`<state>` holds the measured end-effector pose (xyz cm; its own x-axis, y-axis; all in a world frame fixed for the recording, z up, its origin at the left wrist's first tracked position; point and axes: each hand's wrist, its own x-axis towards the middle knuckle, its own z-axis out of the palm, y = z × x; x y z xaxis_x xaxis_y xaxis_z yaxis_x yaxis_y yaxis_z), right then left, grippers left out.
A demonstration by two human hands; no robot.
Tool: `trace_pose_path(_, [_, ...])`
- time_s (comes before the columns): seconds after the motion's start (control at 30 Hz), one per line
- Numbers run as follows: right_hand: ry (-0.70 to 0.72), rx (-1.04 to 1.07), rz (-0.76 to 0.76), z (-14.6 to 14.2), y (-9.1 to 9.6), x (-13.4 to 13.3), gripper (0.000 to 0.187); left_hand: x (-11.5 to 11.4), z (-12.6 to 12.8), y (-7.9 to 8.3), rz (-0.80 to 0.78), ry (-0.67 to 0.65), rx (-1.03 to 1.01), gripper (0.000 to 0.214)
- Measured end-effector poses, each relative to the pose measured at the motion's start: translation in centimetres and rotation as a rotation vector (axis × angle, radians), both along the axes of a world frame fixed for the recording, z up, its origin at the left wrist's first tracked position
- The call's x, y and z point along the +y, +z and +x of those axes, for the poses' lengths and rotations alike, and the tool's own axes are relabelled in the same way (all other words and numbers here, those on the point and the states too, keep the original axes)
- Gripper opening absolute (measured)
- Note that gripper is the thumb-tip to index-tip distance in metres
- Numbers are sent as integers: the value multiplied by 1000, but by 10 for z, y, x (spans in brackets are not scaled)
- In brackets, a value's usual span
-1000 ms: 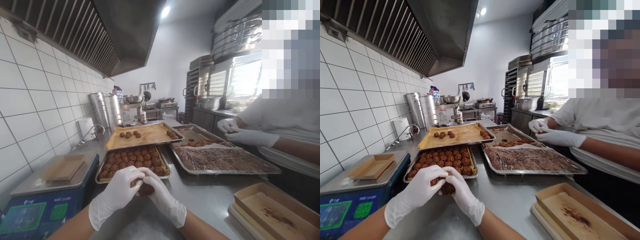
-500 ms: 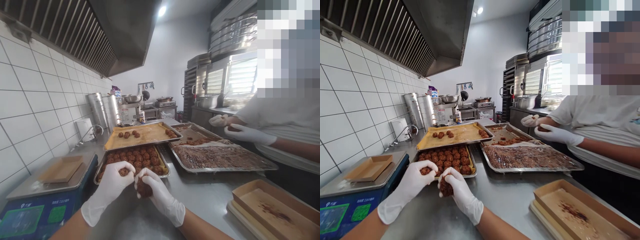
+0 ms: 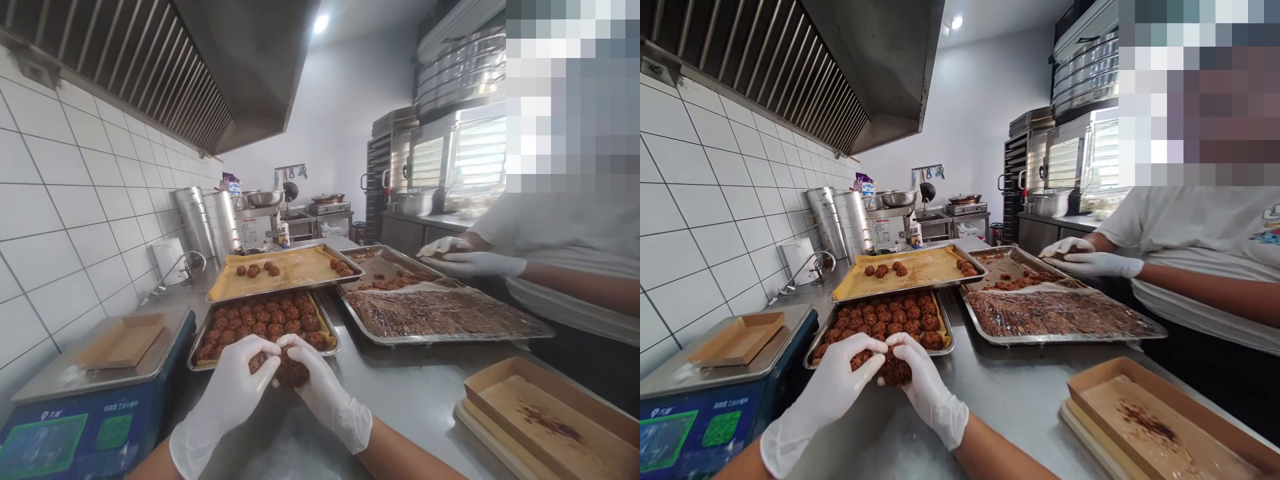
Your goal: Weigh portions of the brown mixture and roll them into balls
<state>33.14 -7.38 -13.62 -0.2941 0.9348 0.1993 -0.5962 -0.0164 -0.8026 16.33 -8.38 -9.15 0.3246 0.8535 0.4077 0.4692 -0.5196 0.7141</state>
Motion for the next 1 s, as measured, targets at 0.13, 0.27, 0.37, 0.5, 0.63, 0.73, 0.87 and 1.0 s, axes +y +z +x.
trace_pose_path(0.13, [-30, -36, 1, 1, 7, -6, 13, 0, 2, -4, 103, -28, 60, 24])
trace_pose_path(0.27, [-37, -95, -20, 0, 8, -7, 12, -1, 8, -6, 123, 14, 45, 18])
trace_pose_path(0.37, [-22, -123, -41, 0, 5, -5, 12, 1, 10, -6, 54, 40, 0, 17])
trace_pose_path(0.5, [-37, -97, -47, 3, 3, 0, 11, 12, 2, -3, -215, 32, -314, 8])
trace_pose_path(0.63, [-56, -66, -47, 4, 3, 2, 10, 22, -10, -2, -504, -127, -805, 7])
trace_pose_path(0.73, [-48, -52, -39, 4, 4, 1, 11, 23, -14, -4, -661, -64, -991, 15])
trace_pose_path(0.87, [-44, -42, -29, 4, 3, 1, 11, 24, -15, -9, -684, 10, -966, 29])
trace_pose_path(1.0, [-54, -35, -35, 5, 1, 3, 8, 28, -14, -9, -650, -14, -942, 34])
